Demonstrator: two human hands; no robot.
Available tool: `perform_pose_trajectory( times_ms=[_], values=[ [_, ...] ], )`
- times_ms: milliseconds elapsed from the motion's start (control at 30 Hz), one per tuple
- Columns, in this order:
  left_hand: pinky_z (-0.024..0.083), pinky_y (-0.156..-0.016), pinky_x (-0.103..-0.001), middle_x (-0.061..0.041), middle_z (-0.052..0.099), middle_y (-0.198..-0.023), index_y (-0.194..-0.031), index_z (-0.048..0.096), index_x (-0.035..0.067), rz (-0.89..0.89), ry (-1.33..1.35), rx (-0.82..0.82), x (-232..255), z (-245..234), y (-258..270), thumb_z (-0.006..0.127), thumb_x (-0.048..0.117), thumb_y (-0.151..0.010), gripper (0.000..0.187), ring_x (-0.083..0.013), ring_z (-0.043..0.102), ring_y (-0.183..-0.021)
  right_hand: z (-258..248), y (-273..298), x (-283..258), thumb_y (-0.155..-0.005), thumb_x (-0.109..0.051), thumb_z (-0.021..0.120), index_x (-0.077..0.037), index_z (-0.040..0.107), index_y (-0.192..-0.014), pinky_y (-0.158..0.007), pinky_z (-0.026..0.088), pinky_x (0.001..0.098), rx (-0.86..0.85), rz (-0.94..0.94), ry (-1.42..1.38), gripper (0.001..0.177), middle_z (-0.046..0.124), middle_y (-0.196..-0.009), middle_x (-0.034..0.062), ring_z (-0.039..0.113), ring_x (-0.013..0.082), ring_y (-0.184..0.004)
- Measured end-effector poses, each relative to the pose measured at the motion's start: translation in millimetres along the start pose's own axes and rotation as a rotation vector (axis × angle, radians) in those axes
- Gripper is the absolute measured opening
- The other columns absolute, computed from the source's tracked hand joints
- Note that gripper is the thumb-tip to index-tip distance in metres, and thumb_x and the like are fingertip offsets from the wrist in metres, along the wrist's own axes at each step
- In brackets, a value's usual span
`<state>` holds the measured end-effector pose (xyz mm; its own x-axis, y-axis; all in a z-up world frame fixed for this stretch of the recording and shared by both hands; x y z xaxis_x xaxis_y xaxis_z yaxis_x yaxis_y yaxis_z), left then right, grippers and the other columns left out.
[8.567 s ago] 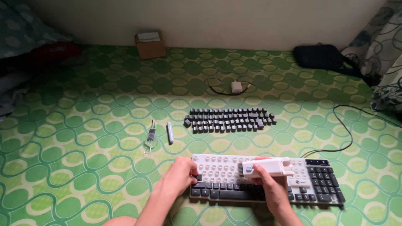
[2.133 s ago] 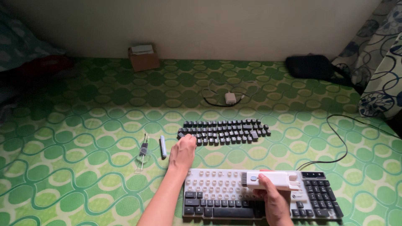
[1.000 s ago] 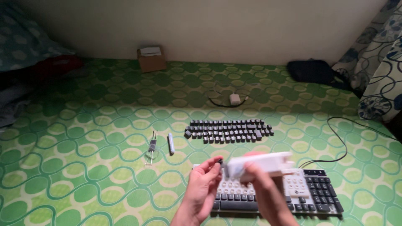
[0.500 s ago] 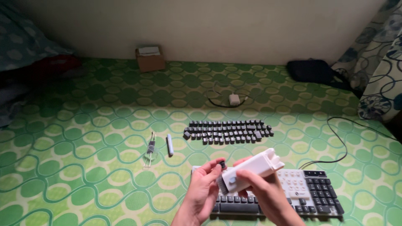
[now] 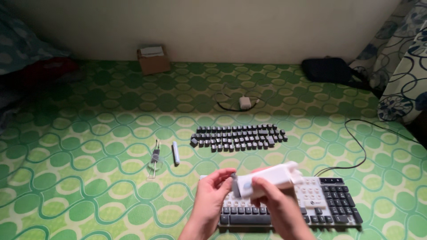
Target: The person assembles a mechanical keyboard by placing black keycaps onto a white keyboard base. They use a white keycap puller tool to assist in seating the keycaps. The person works systematically across the keyboard, picking keycaps from a pile and installing them one by one.
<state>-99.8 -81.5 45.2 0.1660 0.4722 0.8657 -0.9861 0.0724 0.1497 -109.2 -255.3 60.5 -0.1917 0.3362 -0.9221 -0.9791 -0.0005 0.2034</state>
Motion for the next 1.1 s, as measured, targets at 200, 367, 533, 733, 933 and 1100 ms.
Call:
perform_pose_trajectory(
  times_ms=[200, 367, 533, 733, 933, 1100],
  values=[
    [0.056, -0.074, -0.025, -0.008, 0.076, -0.093, -0.119, 0.072, -0.004, 0.05, -0.15, -0.031, 8.1, -0.9, 1.7, 0.067, 0.002, -0.093, 0.027, -0.0102, 0.067, -0.082, 3.1, -3.3, 4.8, -0.087, -0.025, 0.07, -0.005, 0.068, -0.111, -0.066, 0.047, 0.0359, 0.101, 0.021, -0.084, 0.031, 0.07, -0.092, 0.0083, 0.06, 0.0184, -0.079],
    [0.055, -0.073, -0.024, -0.008, 0.076, -0.092, -0.116, 0.074, -0.003, 0.128, -0.331, -0.025, 15.4, 1.5, 2.2, 0.068, 0.001, -0.092, 0.026, -0.0099, 0.067, -0.082, -0.1, -5.0, 0.8, -0.088, -0.024, 0.07, -0.003, 0.067, -0.11, -0.07, 0.049, 0.0353, 0.13, -0.03, -0.113, 0.031, 0.071, -0.094, 0.0091, 0.063, 0.0184, -0.082],
    [0.062, -0.078, -0.027, -0.009, 0.077, -0.096, -0.11, 0.074, -0.001, 0.148, -0.474, 0.044, 23.1, 4.6, 6.9, 0.066, 0.003, -0.09, 0.023, -0.0127, 0.074, -0.086, 0.0, -1.0, -0.9, -0.085, -0.02, 0.073, -0.003, 0.067, -0.109, -0.062, 0.05, 0.0359, 0.041, 0.044, -0.046, 0.03, 0.071, -0.093, 0.0113, 0.065, 0.0188, -0.078],
    [0.063, -0.082, -0.03, -0.011, 0.076, -0.101, -0.107, 0.072, -0.003, 0.315, -0.684, 0.018, 35.9, 8.2, 11.9, 0.066, 0.002, -0.088, 0.021, -0.0174, 0.077, -0.09, 10.8, 5.0, -9.8, -0.082, -0.019, 0.072, -0.004, 0.066, -0.11, -0.06, 0.053, 0.0356, 0.036, -0.037, 0.059, 0.033, 0.074, -0.095, 0.0123, 0.069, 0.021, -0.076],
    [0.062, -0.079, -0.032, -0.012, 0.074, -0.1, -0.106, 0.072, -0.001, 0.351, -0.785, -0.013, 40.5, 2.7, 14.7, 0.065, 0.002, -0.089, 0.019, -0.0227, 0.076, -0.086, -20.8, -9.1, 11.5, -0.086, -0.025, 0.071, -0.003, 0.067, -0.115, -0.068, 0.054, 0.0348, 0.196, -0.012, -0.122, 0.036, 0.071, -0.096, 0.0097, 0.068, 0.0181, -0.081],
    [0.059, -0.079, -0.037, -0.013, 0.07, -0.102, -0.104, 0.072, 0.003, 0.341, -1.056, -0.044, 30.7, -22.8, 18.9, 0.068, 0.004, -0.086, 0.019, -0.0289, 0.074, -0.09, -57.9, -27.0, 47.0, -0.087, -0.027, 0.074, -0.002, 0.069, -0.117, -0.067, 0.05, 0.0339, 0.338, -0.106, 0.121, 0.038, 0.069, -0.093, 0.0105, 0.064, 0.0227, -0.073]
  ],
)
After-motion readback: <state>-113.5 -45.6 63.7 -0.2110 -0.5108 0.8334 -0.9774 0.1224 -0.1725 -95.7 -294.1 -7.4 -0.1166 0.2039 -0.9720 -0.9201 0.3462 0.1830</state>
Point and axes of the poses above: each hand's wrist, its own y-axis away from the middle knuckle, its own z-axis out of the palm, x = y × z, the point moved 1 cm from there along -y, towards the middle knuckle
